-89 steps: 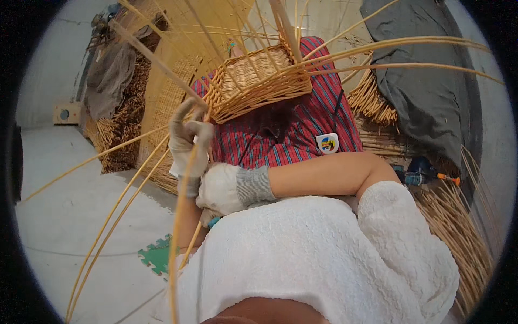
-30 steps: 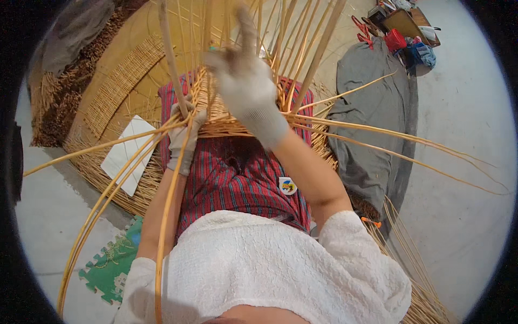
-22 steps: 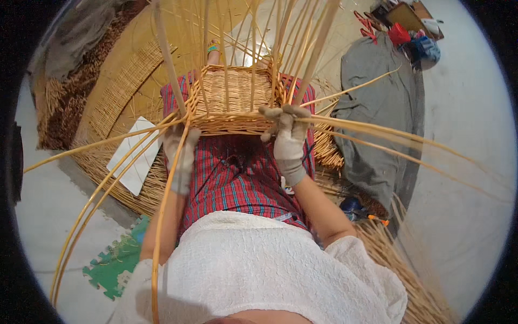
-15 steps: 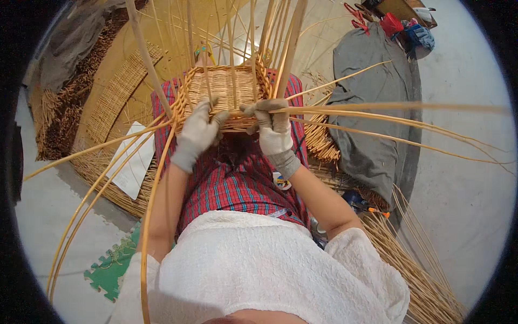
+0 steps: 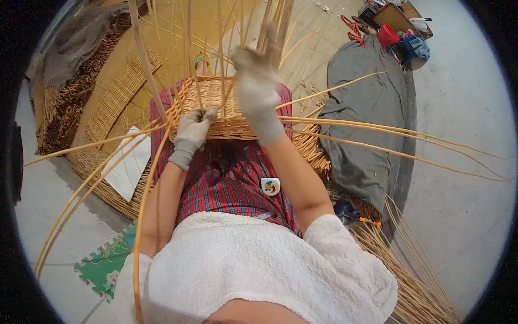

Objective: Weaving the sides of a wicker basket using long reeds.

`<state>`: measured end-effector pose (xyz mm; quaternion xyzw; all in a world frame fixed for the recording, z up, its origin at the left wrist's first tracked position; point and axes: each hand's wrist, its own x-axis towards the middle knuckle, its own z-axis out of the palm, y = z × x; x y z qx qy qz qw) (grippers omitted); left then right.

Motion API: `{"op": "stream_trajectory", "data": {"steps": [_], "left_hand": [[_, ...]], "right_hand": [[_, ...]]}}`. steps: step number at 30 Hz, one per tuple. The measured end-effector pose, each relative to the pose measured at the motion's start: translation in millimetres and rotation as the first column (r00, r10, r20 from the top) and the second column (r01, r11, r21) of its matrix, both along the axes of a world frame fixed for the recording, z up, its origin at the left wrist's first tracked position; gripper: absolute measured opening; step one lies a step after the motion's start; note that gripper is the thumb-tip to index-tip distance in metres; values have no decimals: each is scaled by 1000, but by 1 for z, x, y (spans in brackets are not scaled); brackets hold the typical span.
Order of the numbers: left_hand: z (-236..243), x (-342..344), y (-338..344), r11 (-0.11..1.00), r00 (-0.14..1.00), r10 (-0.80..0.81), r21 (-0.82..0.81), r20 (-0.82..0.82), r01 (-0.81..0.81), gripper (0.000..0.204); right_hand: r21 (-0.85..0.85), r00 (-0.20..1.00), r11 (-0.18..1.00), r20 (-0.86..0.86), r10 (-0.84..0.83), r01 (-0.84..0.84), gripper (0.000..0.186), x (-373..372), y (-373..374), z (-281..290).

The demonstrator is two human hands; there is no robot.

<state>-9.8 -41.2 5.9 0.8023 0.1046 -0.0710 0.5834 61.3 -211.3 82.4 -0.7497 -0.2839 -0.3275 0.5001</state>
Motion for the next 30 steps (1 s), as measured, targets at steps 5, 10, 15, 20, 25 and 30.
{"op": "stream_trajectory", "data": {"steps": [5, 10, 15, 20, 25, 30], "left_hand": [[29, -1, -11, 990, 986, 1, -138, -169, -24, 29], [11, 11, -34, 869, 968, 202, -429, -149, -247, 33], [23, 4, -36, 888, 973, 177, -401, -149, -224, 24], [19, -13, -28, 946, 857, 305, -238, 416, -221, 27], [61, 15, -70, 902, 864, -432, -106, -259, 419, 38], [5, 16, -84, 909, 914, -375, 258, 156, 329, 33]], "right_hand": [[701, 943, 701, -127, 309, -135, 29, -73, -38, -71], [822, 831, 540, -168, 531, -180, 46, -64, -20, -41], [911, 856, 408, -253, 451, 54, 48, -114, 7, -34], [636, 852, 663, -524, -6, 396, 10, -110, -84, -28], [631, 834, 673, -551, 39, 386, 16, -131, -129, -23], [-56, 962, 967, -102, -253, 249, 20, -37, -91, 38]]}}
